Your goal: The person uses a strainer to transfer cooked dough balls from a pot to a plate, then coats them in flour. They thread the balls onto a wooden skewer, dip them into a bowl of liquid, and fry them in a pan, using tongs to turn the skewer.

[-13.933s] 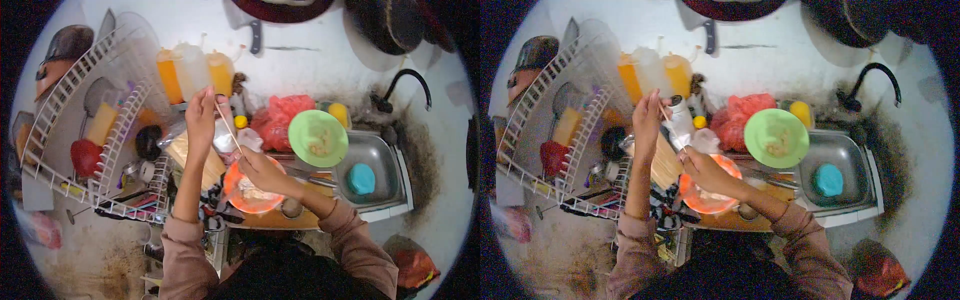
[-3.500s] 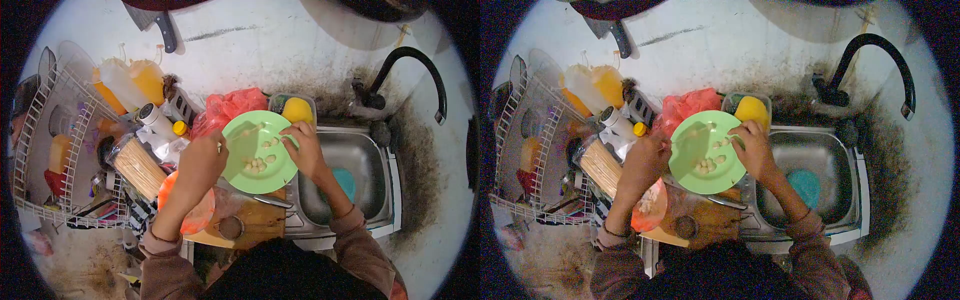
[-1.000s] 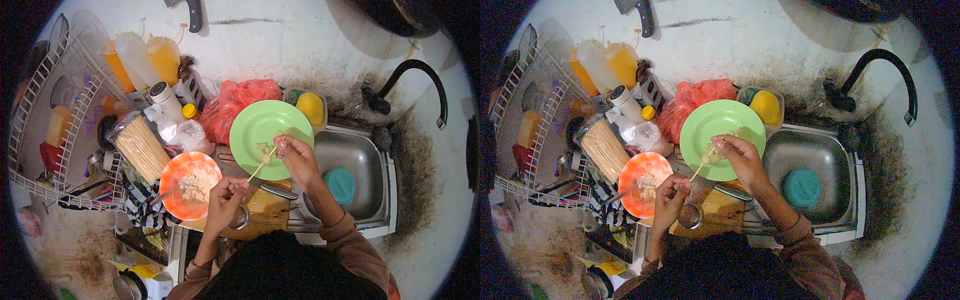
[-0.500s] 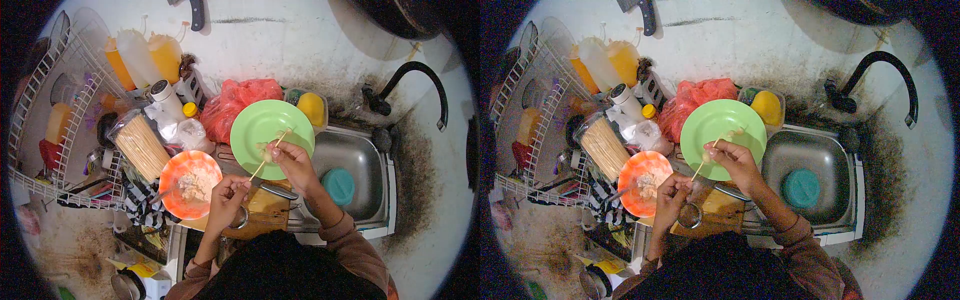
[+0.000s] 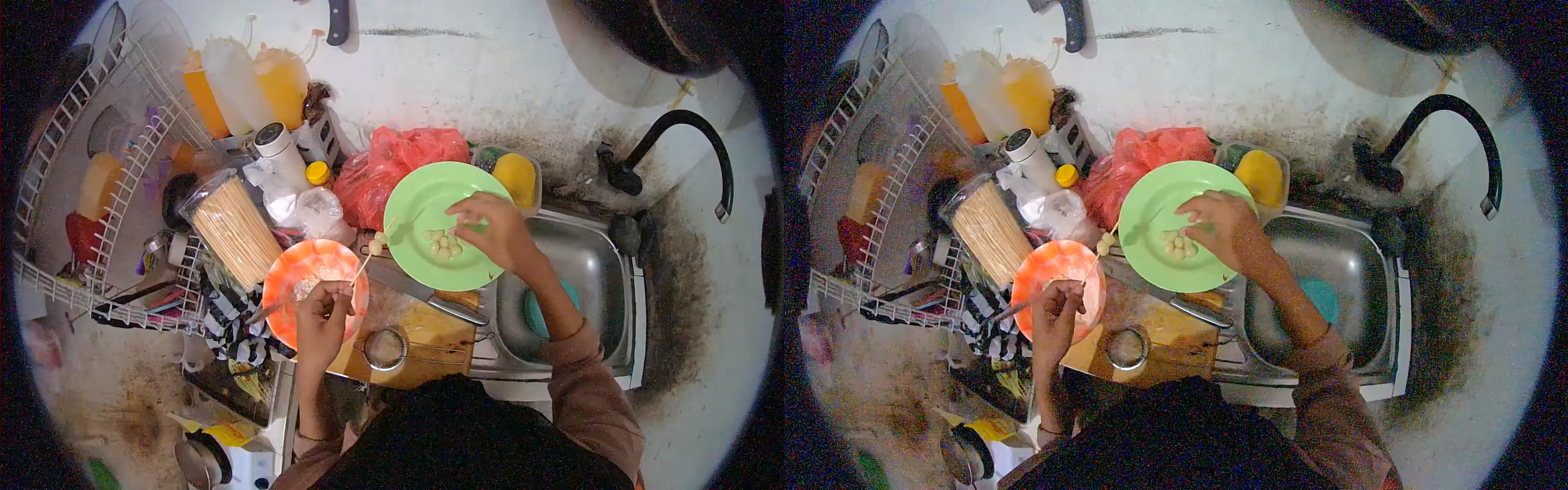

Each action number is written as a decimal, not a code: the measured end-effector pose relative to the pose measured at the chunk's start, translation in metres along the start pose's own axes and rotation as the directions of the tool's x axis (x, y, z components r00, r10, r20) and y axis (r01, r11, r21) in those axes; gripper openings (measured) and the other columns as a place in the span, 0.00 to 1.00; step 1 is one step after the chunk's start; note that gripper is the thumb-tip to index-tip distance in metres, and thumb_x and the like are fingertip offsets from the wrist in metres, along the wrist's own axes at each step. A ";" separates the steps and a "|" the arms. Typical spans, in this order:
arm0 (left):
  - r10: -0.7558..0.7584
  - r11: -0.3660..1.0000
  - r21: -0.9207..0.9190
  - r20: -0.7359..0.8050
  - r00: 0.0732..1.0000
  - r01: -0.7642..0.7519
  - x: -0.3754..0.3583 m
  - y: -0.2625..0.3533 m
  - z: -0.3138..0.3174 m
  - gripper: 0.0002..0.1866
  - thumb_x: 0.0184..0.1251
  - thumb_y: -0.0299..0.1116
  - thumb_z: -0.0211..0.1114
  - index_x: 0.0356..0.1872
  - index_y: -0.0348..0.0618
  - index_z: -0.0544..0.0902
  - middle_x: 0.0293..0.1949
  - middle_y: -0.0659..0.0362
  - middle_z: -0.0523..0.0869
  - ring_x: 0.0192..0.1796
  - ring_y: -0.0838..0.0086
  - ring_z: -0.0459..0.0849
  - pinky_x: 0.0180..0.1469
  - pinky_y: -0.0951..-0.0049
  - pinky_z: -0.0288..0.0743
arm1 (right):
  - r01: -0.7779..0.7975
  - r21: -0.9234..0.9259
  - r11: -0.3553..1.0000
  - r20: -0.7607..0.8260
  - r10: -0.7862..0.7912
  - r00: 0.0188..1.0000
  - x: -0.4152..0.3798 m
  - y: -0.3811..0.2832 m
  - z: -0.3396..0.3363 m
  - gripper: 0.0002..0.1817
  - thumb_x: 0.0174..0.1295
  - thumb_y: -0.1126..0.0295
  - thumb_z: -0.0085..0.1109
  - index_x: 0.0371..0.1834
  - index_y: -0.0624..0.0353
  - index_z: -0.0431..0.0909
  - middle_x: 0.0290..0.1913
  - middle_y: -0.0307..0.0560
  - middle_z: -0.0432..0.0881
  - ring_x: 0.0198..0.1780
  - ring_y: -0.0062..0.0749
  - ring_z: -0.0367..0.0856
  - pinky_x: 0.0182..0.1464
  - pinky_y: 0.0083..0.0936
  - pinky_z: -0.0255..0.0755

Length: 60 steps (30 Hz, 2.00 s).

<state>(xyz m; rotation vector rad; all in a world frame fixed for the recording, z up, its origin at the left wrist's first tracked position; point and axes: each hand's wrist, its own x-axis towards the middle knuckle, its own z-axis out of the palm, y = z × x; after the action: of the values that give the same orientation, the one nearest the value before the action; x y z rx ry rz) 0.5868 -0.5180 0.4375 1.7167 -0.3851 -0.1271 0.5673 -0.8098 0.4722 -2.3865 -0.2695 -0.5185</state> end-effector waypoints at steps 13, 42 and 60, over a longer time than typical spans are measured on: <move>-0.032 0.999 -0.005 0.003 0.999 0.032 -0.005 0.007 0.007 0.06 0.64 0.28 0.56 0.37 0.37 0.77 0.22 0.66 0.75 0.24 0.88 0.71 0.26 0.86 0.63 | 0.054 -0.543 0.838 0.309 0.139 0.941 0.045 -0.016 0.042 0.09 0.48 0.66 0.57 0.32 0.54 0.79 0.28 0.48 0.80 0.36 0.42 0.78 0.41 0.38 0.68; 0.197 0.247 0.757 0.572 0.796 -0.605 0.042 0.108 0.021 0.06 0.51 0.33 0.60 0.24 0.42 0.77 0.23 0.56 0.79 0.27 0.63 0.80 0.28 0.65 0.73 | -0.291 -0.165 0.942 -0.551 0.156 0.820 -0.050 0.030 0.013 0.22 0.51 0.72 0.58 0.51 0.57 0.67 0.46 0.58 0.64 0.53 0.52 0.60 0.57 0.43 0.54; 0.220 0.162 0.724 0.635 0.740 -0.670 0.052 0.124 0.048 0.04 0.51 0.29 0.58 0.21 0.42 0.76 0.21 0.55 0.78 0.26 0.63 0.80 0.26 0.65 0.73 | -0.311 0.059 0.949 -0.471 0.301 0.829 -0.057 0.034 0.015 0.20 0.56 0.77 0.51 0.53 0.60 0.62 0.48 0.61 0.61 0.54 0.56 0.61 0.57 0.41 0.57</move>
<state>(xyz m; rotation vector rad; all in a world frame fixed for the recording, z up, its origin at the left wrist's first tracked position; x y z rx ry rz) 0.5984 -0.5965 0.5563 2.6508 -1.5736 0.3088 0.5312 -0.8289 0.4175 -2.1727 0.3381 -0.9271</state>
